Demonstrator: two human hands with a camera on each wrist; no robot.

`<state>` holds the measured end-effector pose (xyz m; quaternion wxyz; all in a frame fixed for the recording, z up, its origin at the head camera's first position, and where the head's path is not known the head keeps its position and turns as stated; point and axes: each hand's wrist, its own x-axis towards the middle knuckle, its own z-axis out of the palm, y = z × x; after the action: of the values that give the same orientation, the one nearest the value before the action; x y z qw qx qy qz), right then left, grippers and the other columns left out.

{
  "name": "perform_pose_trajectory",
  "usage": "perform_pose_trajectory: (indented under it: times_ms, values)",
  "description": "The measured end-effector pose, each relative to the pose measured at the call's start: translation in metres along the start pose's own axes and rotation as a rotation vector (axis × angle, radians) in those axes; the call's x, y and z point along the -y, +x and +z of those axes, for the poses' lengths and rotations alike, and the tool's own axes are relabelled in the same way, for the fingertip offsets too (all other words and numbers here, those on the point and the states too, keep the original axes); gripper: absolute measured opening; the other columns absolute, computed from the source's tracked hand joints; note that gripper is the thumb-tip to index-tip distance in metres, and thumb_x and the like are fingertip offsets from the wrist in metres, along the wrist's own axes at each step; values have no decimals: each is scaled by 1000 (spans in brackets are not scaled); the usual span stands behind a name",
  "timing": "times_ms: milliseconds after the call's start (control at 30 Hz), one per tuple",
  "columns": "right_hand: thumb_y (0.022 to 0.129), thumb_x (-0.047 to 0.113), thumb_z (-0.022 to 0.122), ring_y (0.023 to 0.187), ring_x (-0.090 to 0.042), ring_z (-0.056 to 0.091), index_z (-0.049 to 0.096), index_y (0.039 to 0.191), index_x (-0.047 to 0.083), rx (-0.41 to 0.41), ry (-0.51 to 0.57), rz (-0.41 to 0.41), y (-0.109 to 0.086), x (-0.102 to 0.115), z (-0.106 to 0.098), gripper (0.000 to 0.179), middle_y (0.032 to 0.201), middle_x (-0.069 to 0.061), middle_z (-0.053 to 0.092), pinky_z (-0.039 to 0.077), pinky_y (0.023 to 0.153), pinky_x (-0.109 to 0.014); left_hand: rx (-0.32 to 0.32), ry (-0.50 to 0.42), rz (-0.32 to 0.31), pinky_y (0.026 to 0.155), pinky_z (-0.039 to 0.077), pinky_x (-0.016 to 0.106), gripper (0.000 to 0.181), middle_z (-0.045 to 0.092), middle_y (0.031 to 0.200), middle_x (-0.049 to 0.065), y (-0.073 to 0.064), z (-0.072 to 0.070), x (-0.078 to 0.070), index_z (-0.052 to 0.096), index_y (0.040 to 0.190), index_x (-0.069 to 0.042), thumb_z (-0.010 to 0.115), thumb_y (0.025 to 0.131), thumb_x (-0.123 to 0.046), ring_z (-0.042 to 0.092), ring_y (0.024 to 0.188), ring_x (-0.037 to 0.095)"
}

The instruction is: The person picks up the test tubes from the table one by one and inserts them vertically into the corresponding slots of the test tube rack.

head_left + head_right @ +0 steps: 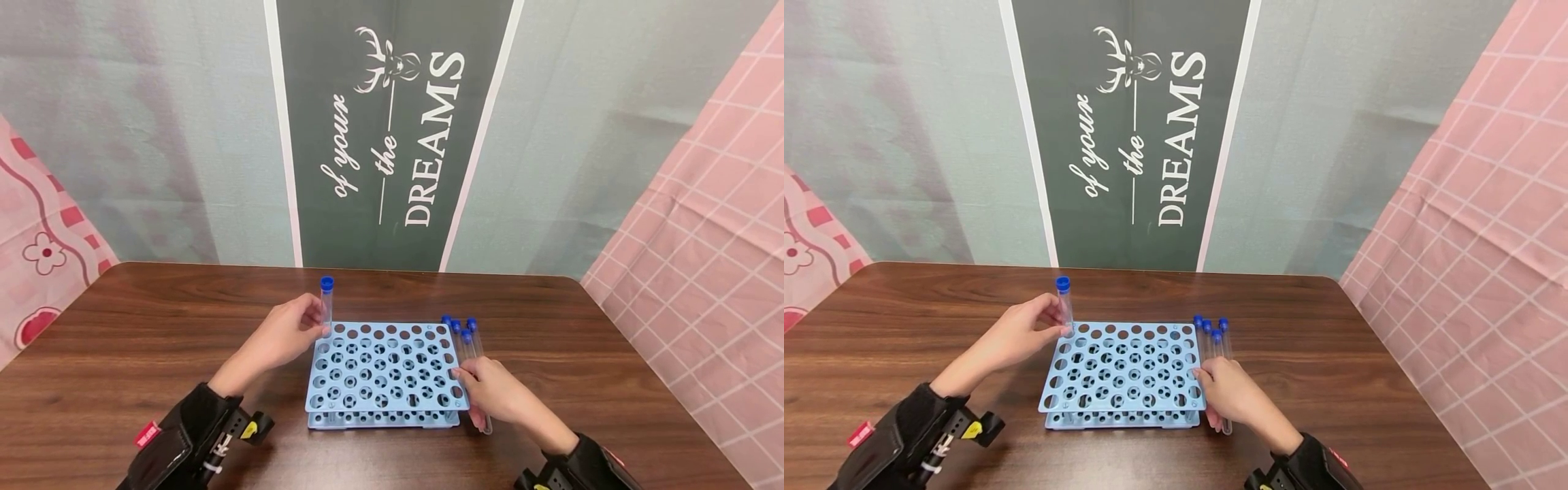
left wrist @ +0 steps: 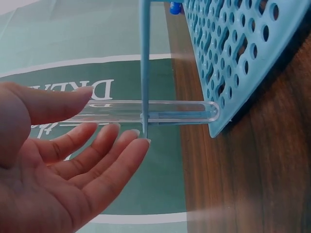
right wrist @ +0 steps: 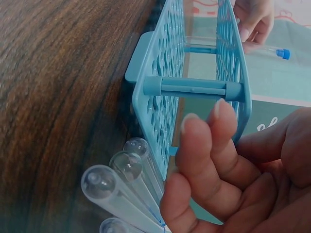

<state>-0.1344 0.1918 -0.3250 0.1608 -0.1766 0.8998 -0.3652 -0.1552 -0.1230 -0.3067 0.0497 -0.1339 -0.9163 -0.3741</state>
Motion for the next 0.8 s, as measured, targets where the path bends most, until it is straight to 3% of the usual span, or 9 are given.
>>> perform_pose_trajectory:
  times_ms: [133,300,600,800]
  values:
    - [97,9,42,34,-15,52,46,64,5,2,0,8,0,0,0,34,40,-2,50,39,34,-29,-10,16,-31,72,48,36,21,58,83,5,-4,0,1,56,98,0,65,85,-13,57,80,20]
    - [97,10,42,34,-15,52,46,64,5,1,-2,8,0,1,0,34,40,-2,50,37,34,-28,6,41,-113,63,44,31,27,55,77,3,-9,2,5,56,97,0,64,87,-24,52,72,16]
    - [97,12,44,34,-17,52,46,65,4,0,23,-6,0,0,0,33,41,-4,51,40,35,-33,158,-84,-269,51,47,28,30,53,72,5,-22,7,10,56,92,0,64,86,-28,53,55,14]
    - [97,10,43,33,-16,52,46,64,4,-1,14,-3,0,-1,0,34,41,-3,50,41,35,-34,271,-154,-261,48,45,29,31,53,58,3,-30,9,12,56,72,-5,62,87,-31,50,48,13]
